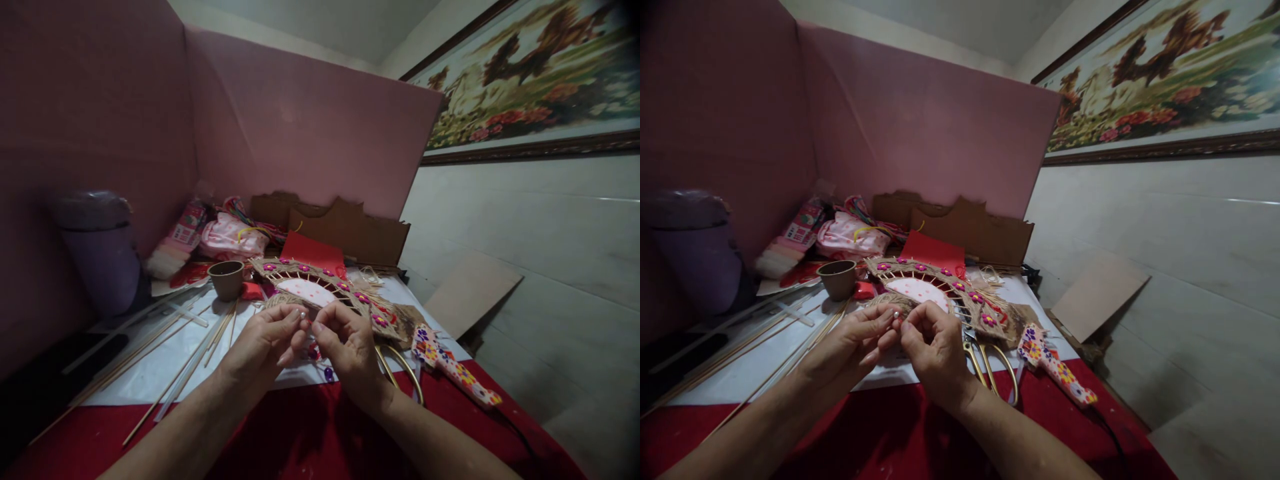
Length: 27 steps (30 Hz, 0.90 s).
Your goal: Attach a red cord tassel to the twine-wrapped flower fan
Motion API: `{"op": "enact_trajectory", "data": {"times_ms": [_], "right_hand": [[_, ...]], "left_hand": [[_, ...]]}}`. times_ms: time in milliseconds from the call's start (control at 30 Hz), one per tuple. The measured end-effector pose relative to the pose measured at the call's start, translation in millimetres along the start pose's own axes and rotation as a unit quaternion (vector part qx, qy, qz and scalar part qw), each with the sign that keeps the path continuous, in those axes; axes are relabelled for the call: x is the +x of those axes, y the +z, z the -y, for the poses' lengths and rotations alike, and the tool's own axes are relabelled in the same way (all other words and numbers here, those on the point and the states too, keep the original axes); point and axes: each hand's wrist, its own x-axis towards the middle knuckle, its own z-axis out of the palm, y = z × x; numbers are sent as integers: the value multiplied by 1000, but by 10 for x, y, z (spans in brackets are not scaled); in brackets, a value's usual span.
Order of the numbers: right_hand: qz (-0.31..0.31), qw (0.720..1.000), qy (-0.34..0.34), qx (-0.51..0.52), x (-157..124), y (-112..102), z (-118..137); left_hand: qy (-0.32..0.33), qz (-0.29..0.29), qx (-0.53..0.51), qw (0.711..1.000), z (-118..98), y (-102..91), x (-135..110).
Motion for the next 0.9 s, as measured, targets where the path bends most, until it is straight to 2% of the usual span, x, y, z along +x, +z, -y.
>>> {"op": "enact_trajectory", "data": {"times_ms": [567,733,900], "right_hand": [[0,1000,-5,1,-2,1,-9],[-2,1000,-1,1,-4,3,-10],[-5,1000,-4,-11,1,-4,-5]], "left_hand": [[-32,-46,-24,998,-17,-22,-9],[-8,-12,-27,1000,-6,-14,5],[-23,-8,-43,999,-8,-21,-3]]}}
